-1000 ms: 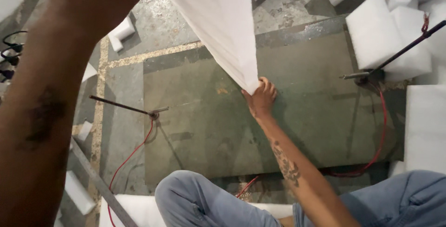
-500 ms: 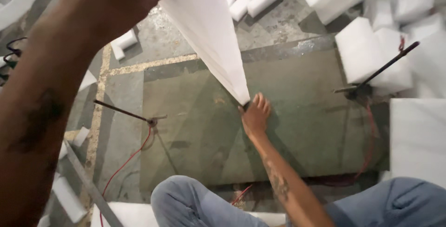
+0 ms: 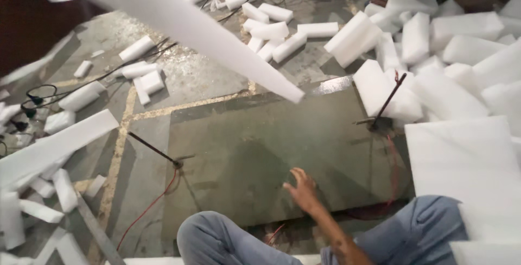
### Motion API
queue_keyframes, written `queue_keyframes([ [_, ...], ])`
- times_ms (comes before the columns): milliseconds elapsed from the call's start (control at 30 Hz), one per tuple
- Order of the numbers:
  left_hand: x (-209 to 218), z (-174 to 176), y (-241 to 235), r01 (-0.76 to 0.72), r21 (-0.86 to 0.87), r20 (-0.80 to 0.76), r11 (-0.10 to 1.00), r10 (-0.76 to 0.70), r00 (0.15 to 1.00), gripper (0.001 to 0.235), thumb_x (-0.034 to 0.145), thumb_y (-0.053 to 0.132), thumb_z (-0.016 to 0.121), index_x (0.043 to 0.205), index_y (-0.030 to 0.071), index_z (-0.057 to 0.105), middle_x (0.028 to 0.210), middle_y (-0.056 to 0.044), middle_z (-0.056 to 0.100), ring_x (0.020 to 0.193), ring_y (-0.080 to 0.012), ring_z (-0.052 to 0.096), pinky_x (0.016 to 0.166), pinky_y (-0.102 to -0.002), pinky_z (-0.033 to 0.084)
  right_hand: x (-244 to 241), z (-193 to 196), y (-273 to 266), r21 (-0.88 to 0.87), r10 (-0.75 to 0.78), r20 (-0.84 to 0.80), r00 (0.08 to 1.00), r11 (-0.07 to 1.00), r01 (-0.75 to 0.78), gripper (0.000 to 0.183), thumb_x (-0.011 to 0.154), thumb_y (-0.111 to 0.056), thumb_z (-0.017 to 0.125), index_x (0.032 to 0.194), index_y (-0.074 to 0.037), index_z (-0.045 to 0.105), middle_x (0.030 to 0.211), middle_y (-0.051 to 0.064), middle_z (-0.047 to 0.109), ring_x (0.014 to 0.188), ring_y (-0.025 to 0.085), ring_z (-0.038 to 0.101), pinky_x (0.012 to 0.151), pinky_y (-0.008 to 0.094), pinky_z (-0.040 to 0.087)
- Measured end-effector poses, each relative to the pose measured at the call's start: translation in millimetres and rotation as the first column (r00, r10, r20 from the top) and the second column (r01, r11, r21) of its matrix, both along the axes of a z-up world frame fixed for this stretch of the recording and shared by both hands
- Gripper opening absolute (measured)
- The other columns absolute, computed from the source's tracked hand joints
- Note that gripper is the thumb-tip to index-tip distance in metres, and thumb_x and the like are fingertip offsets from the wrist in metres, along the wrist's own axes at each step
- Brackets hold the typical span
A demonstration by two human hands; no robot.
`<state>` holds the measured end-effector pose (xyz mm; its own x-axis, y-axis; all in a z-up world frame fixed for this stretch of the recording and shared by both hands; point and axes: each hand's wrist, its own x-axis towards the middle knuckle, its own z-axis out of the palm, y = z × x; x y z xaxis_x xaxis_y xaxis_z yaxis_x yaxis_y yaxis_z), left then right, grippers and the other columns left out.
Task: The person sits on the floor and repeatedly cuts large sheets of white foam using a hot wire cutter. They pull the foam through the wire to slice it into smaller rectangular blocks, which accumulate on the floor.
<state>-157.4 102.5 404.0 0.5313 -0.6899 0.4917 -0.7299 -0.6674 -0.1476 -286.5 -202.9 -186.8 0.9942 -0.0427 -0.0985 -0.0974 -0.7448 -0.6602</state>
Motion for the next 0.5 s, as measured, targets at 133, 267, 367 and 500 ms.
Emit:
queue_keyframes([
  [133,-57,-19,9,-0.010,-0.138,-0.149,0.990,-0.011,0.989,0.056,0.087,0.019,0.083,0.137,-0.001,0.065,0.120,-0.022,0.072,0.103,-0.0346,0.071,0.093,-0.045,0.058,12,62,-43,0.574,-0.189,0.168,0.967,0.817,0.060,0.104,0.084,-0.038,0.083,0.158,-0.001,0.020,0.164,0.018,0.024,0.151,0.032,0.026,0.118,0.045,0.028],
  [267,-93,-34,21,-0.131,-0.260,-0.329,0.957,0.040,0.943,0.057,0.086,0.018,0.082,0.138,-0.001,0.065,0.120,-0.022,0.072,0.103,-0.0345,0.072,0.092,-0.045,0.059,-2,147,-92,0.469,-0.229,0.543,0.808,0.881,-0.065,0.089,0.077,-0.026,0.084,0.149,0.001,0.039,0.148,0.017,0.045,0.136,0.030,0.043,0.108,0.040,0.040],
  [367,-121,-44,37,-0.283,-0.334,-0.444,0.899,0.115,0.889,0.058,0.085,0.016,0.082,0.138,0.000,0.064,0.120,-0.022,0.072,0.104,-0.0345,0.072,0.091,-0.045,0.059,-37,184,-109,0.424,-0.119,0.492,0.863,0.898,-0.117,0.079,0.072,-0.017,0.085,0.141,0.003,0.053,0.137,0.016,0.060,0.125,0.028,0.057,0.100,0.037,0.050],
  [500,-152,-62,56,-0.487,-0.397,-0.572,0.778,0.205,0.794,0.060,0.084,0.015,0.081,0.139,0.000,0.063,0.121,-0.022,0.072,0.104,-0.0345,0.073,0.091,-0.046,0.060,-71,187,-114,0.762,-0.065,0.088,0.994,0.647,-0.025,0.059,0.080,-0.024,0.083,0.126,0.006,0.063,0.112,0.014,0.074,0.101,0.021,0.070,0.086,0.036,0.058],
])
